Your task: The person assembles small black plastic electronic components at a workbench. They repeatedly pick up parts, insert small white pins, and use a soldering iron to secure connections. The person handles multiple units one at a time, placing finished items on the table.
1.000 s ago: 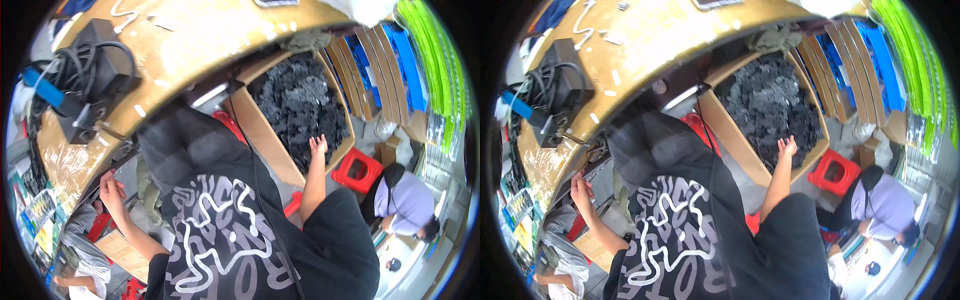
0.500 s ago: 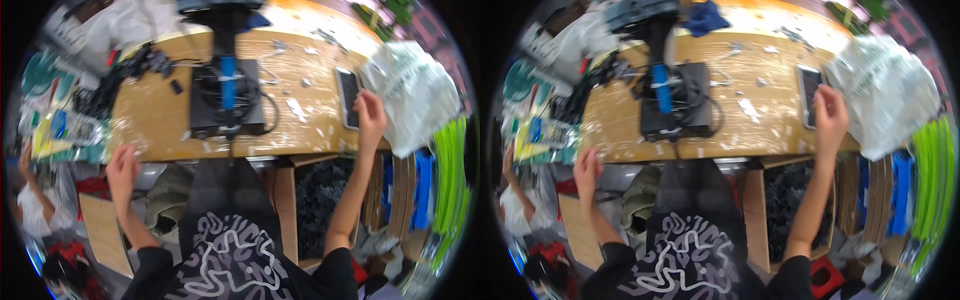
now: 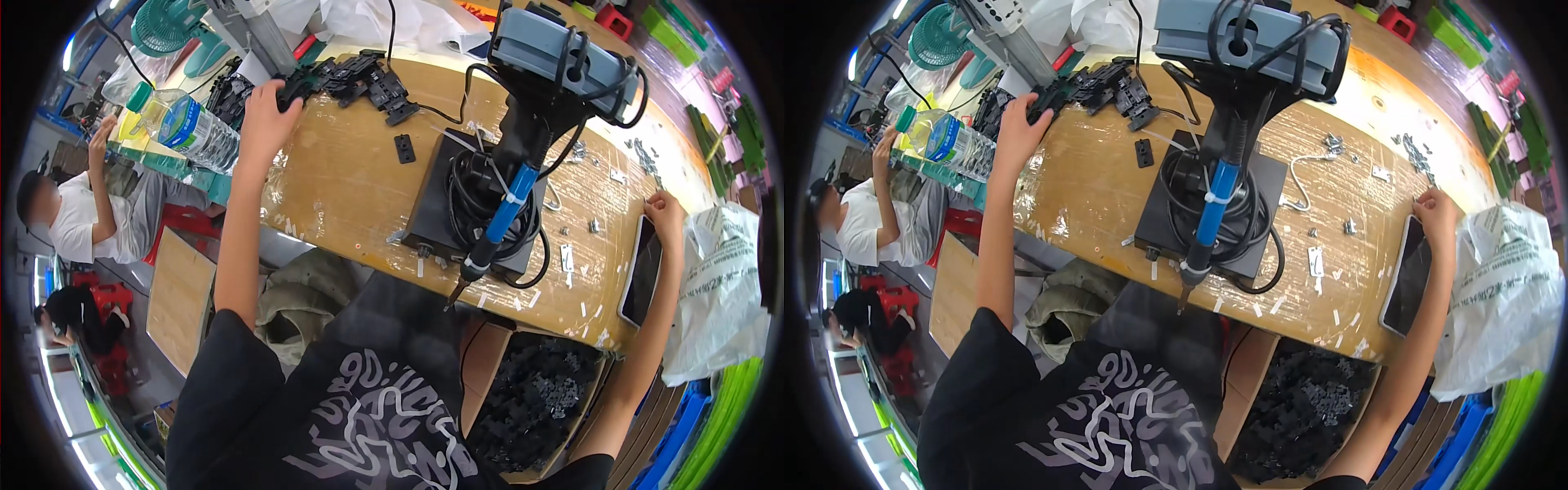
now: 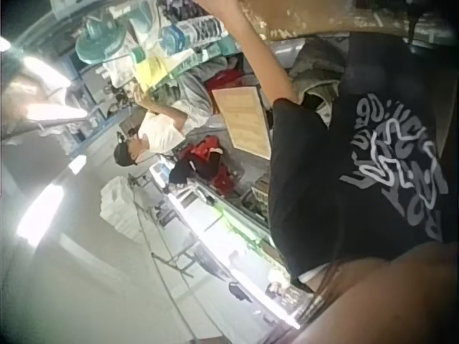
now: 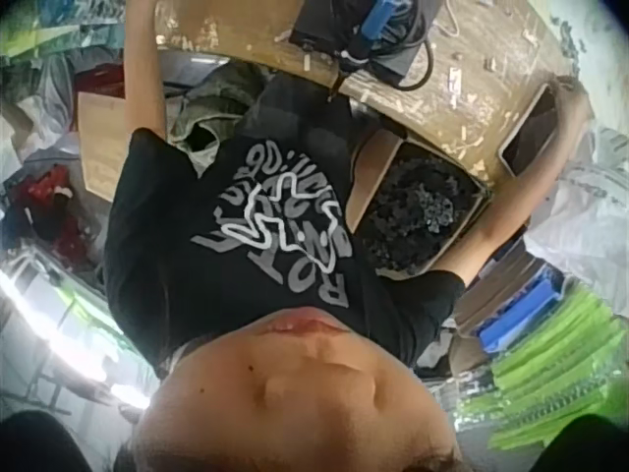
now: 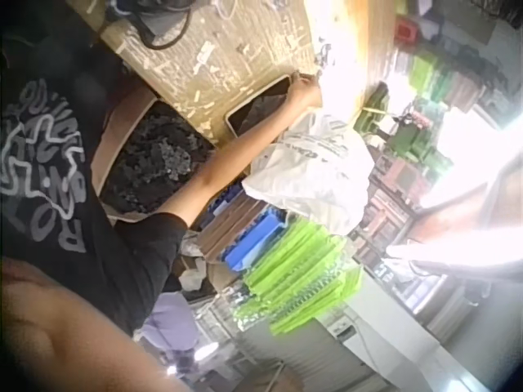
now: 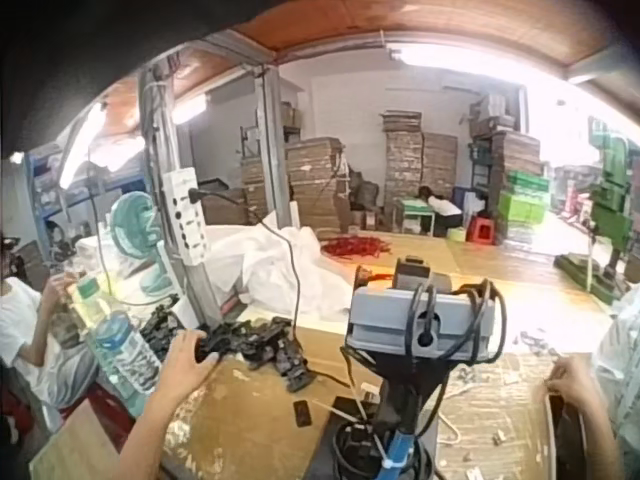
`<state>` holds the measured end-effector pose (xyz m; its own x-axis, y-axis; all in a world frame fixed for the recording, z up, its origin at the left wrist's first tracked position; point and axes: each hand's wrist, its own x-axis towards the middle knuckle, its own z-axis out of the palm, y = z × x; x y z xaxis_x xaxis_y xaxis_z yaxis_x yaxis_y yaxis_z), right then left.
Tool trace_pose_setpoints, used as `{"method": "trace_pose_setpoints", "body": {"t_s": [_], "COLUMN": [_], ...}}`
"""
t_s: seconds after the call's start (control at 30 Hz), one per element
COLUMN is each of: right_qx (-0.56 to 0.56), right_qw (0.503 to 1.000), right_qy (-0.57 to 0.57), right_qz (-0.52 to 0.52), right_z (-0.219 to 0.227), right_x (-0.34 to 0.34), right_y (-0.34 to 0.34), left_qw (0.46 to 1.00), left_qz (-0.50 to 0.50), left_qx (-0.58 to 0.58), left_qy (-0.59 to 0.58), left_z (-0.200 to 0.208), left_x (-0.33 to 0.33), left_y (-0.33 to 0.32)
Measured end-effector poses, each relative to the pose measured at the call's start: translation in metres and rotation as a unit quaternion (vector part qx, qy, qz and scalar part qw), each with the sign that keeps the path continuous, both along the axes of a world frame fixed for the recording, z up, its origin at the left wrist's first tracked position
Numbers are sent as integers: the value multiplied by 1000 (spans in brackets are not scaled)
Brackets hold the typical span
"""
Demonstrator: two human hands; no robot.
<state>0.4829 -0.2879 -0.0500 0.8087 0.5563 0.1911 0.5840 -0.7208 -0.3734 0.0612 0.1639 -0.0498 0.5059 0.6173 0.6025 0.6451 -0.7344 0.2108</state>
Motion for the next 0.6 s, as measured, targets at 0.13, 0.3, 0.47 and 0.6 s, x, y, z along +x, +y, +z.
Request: {"method": "trace_pose_setpoints", "body": {"t_s": [0.13, 0.3, 0.47, 0.6], "right_qx": [-70, 104, 609, 628], "right_qw": [997, 994, 641, 490], "right_qy": [-17, 36, 319, 424], "right_qz": [-29, -6, 341, 430], "right_z": [12, 31, 90, 99], "right_x": [-11, -54, -228, -303], "right_y": [5, 13, 14, 10], "left_qw": [998, 986, 998, 998], "left_qz": [42, 72, 35, 23], "left_qx": [-38, -52, -29, 27], "left_qy": [38, 139, 47, -54], "left_z": [-7, -10, -16, 1], "left_x": [26, 33, 38, 36], "left_y": [33, 48, 51, 30]}}
